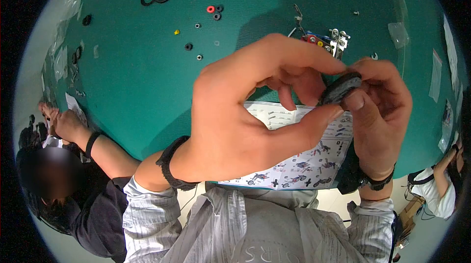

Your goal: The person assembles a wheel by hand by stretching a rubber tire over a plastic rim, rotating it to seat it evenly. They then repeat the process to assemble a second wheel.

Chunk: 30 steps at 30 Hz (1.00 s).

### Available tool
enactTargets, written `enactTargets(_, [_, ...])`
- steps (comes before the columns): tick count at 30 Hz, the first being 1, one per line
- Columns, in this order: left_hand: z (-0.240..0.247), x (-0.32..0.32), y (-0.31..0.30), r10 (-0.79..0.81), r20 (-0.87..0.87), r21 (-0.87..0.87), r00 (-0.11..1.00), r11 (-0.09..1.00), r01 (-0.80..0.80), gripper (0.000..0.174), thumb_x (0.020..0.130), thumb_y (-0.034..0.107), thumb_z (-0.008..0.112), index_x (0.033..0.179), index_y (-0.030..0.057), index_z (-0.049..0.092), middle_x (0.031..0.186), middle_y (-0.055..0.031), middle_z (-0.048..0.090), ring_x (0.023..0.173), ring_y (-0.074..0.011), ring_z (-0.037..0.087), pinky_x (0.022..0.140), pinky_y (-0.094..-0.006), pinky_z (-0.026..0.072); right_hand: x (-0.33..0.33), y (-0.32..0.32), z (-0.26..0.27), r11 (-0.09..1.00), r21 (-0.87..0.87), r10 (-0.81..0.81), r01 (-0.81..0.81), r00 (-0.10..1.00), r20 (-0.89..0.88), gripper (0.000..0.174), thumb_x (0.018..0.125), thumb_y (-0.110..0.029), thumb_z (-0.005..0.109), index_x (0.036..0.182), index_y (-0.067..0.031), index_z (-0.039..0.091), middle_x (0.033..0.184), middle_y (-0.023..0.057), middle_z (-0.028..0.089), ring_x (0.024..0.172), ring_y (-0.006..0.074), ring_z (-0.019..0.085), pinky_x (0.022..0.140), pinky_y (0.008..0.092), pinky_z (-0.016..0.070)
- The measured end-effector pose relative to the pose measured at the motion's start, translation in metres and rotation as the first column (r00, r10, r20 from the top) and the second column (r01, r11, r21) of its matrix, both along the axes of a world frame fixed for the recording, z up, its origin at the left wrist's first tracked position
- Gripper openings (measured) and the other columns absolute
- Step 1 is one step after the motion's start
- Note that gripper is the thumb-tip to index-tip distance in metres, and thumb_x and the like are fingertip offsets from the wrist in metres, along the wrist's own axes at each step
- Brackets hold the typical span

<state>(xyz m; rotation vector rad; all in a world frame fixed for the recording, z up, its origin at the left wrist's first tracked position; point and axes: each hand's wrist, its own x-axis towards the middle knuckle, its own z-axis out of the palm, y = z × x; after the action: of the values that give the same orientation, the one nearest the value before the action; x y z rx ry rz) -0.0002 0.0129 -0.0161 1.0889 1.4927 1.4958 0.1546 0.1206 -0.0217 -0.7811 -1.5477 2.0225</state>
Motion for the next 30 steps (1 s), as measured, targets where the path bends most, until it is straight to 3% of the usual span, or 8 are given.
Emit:
enactTargets(8, [-0.0054, -0.0034, -0.0019, 0.019, -0.111, 0.142, 0.994, 0.990, -0.003, 0.038, 0.065, -0.011, 0.072, 0.099, -0.0048, 0.056, 0.092, -0.0133, 0.062, 0.073, -0.0132, 0.057, 0.065, -0.0228, 0.0460, -0.0011, -0.0038, -0.0018, 0.998, -0.056, -0.027, 0.026, 0.999, -0.027, 0.027, 0.082, -0.009, 0.066, 0.103, 0.0033, 0.053, 0.096, 0.0094, 0.059, 0.081, 0.0140, 0.061, 0.064, 0.0246, 0.0550])
enactTargets(16, [-0.0073, -0.0022, -0.0017, 0.064, -0.165, 0.069, 0.984, 0.996, -0.053, 0.028, 0.071, -0.008, 0.069, 0.098, -0.0046, 0.061, 0.089, -0.0115, 0.062, 0.072, -0.0135, 0.058, 0.067, -0.0231, 0.0465, -0.0014, -0.0047, -0.0053, 0.999, 0.051, -0.014, 0.016, 0.999, -0.039, 0.021, 0.082, -0.008, 0.065, 0.095, 0.0030, 0.052, 0.086, 0.0108, 0.059, 0.072, 0.0171, 0.065, 0.058, 0.0263, 0.0566])
enactTargets(24, [-0.0003, -0.0011, -0.0038, 0.032, -0.052, -0.079, 0.998, 0.996, -0.036, 0.031, 0.073, -0.005, 0.069, 0.103, -0.0032, 0.060, 0.083, -0.0055, 0.062, 0.075, -0.0088, 0.057, 0.068, -0.0214, 0.0459, -0.0026, -0.0047, -0.0044, 0.996, 0.092, -0.019, 0.019, 1.000, -0.004, 0.020, 0.082, -0.007, 0.065, 0.096, 0.0038, 0.054, 0.084, 0.0103, 0.059, 0.067, 0.0159, 0.064, 0.055, 0.0247, 0.0550])
enactTargets(27, [-0.0008, 0.0004, -0.0019, -0.002, 0.140, -0.139, 0.990, 0.990, 0.021, 0.033, 0.075, -0.004, 0.066, 0.107, -0.0023, 0.058, 0.074, -0.0015, 0.056, 0.069, -0.0049, 0.053, 0.064, -0.0186, 0.0418, -0.0040, -0.0043, -0.0016, 0.997, 0.078, -0.023, 0.020, 0.999, 0.034, 0.024, 0.082, -0.006, 0.063, 0.101, 0.0046, 0.055, 0.085, 0.0093, 0.059, 0.067, 0.0139, 0.063, 0.054, 0.0234, 0.0537])
enactTargets(30, [0.0017, -0.0001, 0.0009, -0.032, 0.198, -0.157, 0.980, 0.986, 0.063, 0.035, 0.077, -0.004, 0.063, 0.111, -0.0016, 0.055, 0.069, 0.0015, 0.050, 0.064, -0.0025, 0.047, 0.059, -0.0166, 0.0361, -0.0038, -0.0022, 0.0010, 0.999, 0.053, -0.007, 0.003, 0.998, 0.068, 0.027, 0.081, -0.006, 0.062, 0.105, 0.0052, 0.055, 0.086, 0.0081, 0.059, 0.069, 0.0122, 0.062, 0.053, 0.0224, 0.0528])
